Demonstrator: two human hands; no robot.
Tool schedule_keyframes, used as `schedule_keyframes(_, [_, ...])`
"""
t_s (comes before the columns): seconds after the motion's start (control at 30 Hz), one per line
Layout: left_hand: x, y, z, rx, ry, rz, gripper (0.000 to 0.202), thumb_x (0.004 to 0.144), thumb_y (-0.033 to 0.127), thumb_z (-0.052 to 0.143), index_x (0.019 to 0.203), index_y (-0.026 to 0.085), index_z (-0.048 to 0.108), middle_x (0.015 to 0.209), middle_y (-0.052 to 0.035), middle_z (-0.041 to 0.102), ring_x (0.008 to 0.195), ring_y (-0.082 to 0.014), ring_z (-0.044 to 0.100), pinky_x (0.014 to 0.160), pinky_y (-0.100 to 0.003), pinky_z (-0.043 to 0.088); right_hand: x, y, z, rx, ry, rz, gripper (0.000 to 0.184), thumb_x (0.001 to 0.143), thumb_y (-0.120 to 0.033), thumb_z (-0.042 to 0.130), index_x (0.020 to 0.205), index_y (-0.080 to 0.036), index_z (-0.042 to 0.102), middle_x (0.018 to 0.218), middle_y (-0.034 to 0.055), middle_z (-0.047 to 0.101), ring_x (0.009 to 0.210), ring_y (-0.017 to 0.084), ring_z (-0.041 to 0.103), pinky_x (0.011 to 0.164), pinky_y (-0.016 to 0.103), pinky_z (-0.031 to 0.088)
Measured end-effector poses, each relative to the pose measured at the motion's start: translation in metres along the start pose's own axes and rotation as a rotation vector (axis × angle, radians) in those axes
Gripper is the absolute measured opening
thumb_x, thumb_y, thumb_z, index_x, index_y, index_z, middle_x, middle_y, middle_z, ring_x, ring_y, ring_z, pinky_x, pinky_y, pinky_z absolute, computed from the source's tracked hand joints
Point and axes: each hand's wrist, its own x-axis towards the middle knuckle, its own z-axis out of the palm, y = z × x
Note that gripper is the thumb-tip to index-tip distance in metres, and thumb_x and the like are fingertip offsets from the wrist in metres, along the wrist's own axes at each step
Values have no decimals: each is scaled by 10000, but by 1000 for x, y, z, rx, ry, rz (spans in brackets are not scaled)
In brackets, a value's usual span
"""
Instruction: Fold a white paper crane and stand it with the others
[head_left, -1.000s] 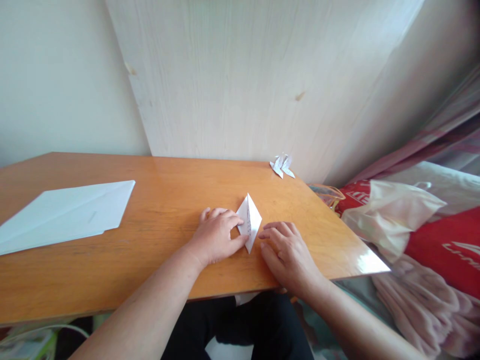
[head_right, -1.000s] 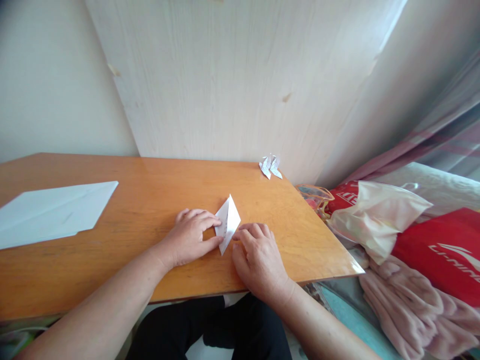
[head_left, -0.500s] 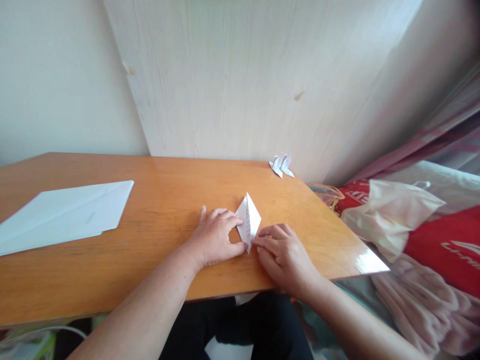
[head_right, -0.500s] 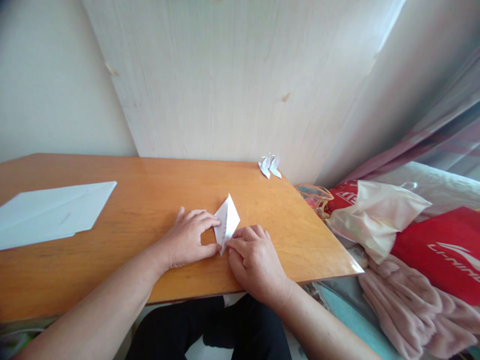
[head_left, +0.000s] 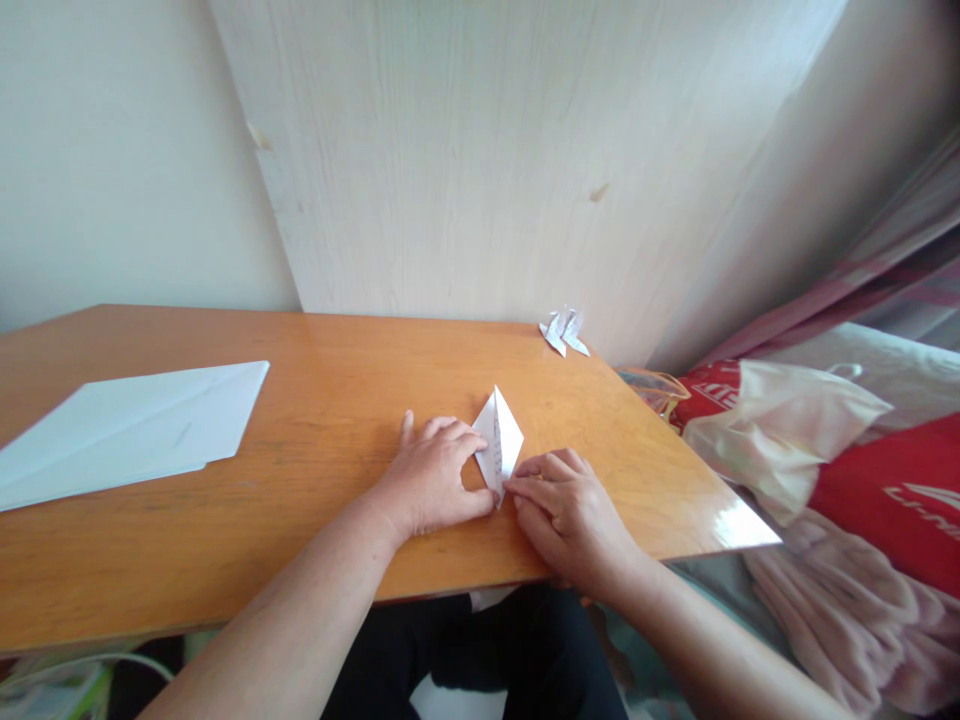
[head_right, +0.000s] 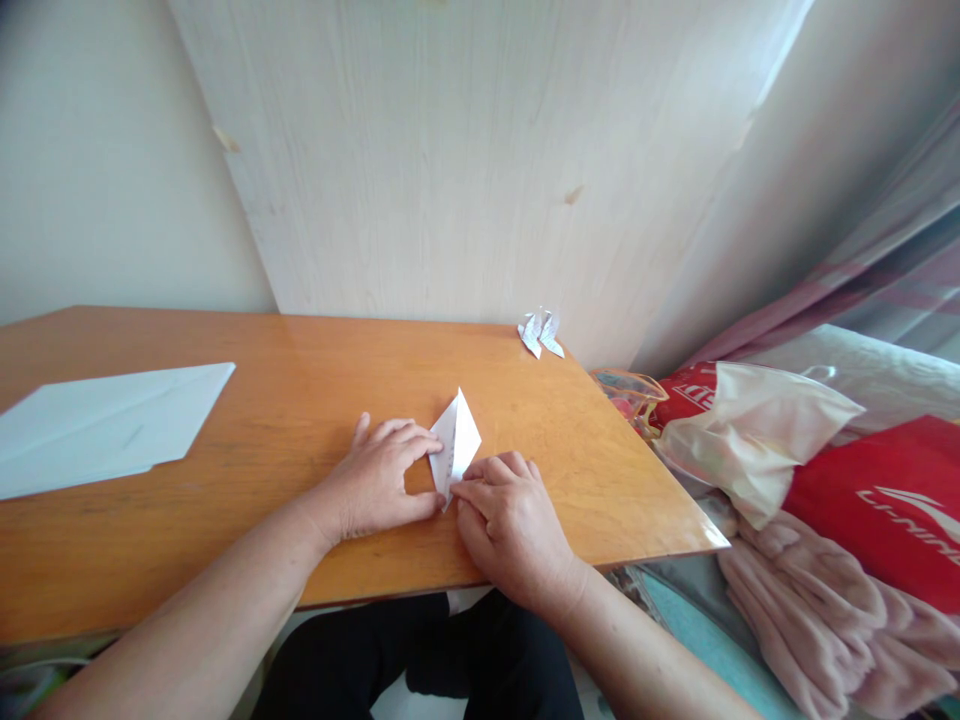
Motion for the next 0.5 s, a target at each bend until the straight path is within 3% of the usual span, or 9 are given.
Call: schedule_keyframes(0.5, [0,0,-2,-2,-12,6,539,741,548,701,1212,293,644,1282,-70,642,1300,-386,464,1150,-741,81,1,-4,-2,-57,-67,-7,227,914,-143,591,1018,-263,753,1025,57,706,951,250,577,856,424,455])
